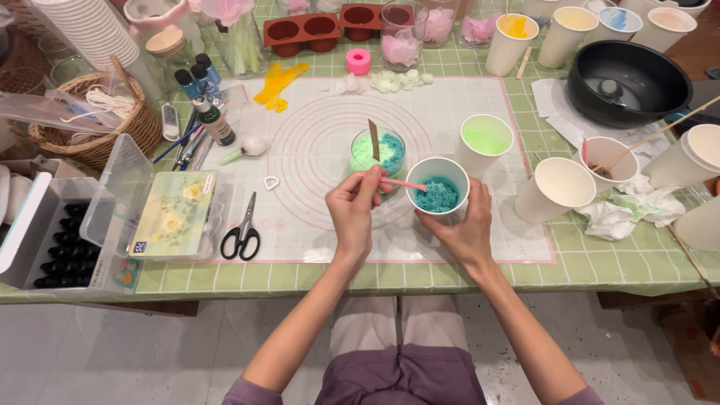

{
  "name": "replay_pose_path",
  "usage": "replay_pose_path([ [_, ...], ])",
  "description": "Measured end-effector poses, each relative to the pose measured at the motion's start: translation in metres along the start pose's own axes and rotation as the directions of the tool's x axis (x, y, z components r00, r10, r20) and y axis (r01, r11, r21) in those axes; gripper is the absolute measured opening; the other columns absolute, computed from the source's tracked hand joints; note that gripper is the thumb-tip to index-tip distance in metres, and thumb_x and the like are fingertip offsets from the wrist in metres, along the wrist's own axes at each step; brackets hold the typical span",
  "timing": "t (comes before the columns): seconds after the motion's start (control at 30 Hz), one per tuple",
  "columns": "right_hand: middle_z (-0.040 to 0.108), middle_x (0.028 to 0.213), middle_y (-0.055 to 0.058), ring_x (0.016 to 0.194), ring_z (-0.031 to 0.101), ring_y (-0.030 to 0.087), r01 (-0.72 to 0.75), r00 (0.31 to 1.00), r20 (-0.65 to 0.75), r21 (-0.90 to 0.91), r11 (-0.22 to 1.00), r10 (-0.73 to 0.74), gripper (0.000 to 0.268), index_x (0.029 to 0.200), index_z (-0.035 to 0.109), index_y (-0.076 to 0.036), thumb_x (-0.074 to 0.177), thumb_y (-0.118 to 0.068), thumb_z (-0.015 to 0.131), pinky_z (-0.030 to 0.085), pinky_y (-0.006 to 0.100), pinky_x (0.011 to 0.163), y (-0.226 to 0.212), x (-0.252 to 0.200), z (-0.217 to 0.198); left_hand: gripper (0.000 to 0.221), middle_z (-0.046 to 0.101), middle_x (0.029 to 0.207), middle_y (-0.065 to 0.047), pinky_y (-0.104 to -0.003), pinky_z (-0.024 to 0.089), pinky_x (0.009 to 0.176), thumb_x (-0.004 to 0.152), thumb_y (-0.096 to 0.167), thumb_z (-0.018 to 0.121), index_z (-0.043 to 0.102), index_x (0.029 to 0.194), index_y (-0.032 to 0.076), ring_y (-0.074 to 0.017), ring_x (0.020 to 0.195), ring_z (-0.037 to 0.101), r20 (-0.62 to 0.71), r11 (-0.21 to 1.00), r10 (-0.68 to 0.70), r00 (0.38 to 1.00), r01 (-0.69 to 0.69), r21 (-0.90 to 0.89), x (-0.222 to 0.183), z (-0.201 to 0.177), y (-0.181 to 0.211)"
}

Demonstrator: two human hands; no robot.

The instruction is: Adding blue wax granules to decorate a light green candle in a glass jar.

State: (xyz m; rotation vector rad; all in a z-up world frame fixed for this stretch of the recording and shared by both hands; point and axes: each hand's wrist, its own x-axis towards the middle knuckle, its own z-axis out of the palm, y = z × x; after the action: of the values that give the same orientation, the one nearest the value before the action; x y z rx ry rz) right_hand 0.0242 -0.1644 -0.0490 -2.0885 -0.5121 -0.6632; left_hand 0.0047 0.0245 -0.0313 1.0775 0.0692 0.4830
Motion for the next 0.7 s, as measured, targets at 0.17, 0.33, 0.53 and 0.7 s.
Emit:
replay_pose_path([
  [0.17, 0.064, 0.12, 0.014, 0.117, 0.061, 0.032, -0.035, 0.998, 0.044, 0.01, 0.999, 0.034, 0.074, 0.128, 0.057, -0.003, 0.07, -0.03, 0.094, 0.046, 0.045, 0.1, 0.006, 0.003, 0.003, 0.022, 0.071, 0.078, -0.002, -0.019, 0.035, 0.056, 0.1, 0.017, 0.069, 0.075, 0.098, -0.004, -0.0023, 0.062, 0.048, -0.018, 0.998, 0.026, 1.0, -0.027, -0.063, 0.026, -0.019, 0.013],
  [0.33, 0.066, 0.124, 0.016, 0.115, 0.066, 0.028, -0.14, 0.987, 0.097, 0.108, 0.984, 0.13, 0.076, 0.132, 0.057, 0.001, 0.072, -0.03, 0.092, 0.053, 0.042, 0.099, 0.026, 0.005, -0.004, 0.024, 0.071, 0.076, -0.003, -0.019, 0.032, 0.054, 0.1, 0.019, 0.068, 0.075, 0.097, -0.004, -0.0022, 0.06, 0.046, -0.019, 0.996, 0.084, 0.996, -0.083, 0.024, 0.062, -0.047, 0.028],
  [0.53, 0.07, 0.123, 0.012, 0.112, 0.069, 0.021, -0.315, 0.942, 0.192, 0.217, 0.924, 0.276, 0.073, 0.135, 0.054, 0.0, 0.075, -0.025, 0.089, 0.057, 0.037, 0.096, 0.034, 0.005, -0.015, 0.024, 0.071, 0.076, -0.005, -0.02, 0.032, 0.054, 0.099, 0.018, 0.068, 0.075, 0.097, -0.004, -0.003, 0.058, 0.045, 0.031, 0.998, -0.041, 0.999, 0.039, 0.057, 0.091, -0.074, 0.027],
  [0.7, 0.065, 0.128, 0.014, 0.116, 0.065, 0.022, -0.272, 0.955, 0.192, 0.276, 0.922, 0.225, 0.077, 0.141, 0.046, 0.002, 0.079, -0.019, 0.087, 0.054, 0.036, 0.097, 0.032, -0.01, -0.021, 0.024, 0.071, 0.077, -0.005, -0.02, 0.033, 0.054, 0.1, 0.018, 0.067, 0.075, 0.095, -0.004, -0.0032, 0.059, 0.046, 0.082, 0.994, -0.061, 0.995, 0.053, 0.095, 0.099, -0.083, 0.019],
])
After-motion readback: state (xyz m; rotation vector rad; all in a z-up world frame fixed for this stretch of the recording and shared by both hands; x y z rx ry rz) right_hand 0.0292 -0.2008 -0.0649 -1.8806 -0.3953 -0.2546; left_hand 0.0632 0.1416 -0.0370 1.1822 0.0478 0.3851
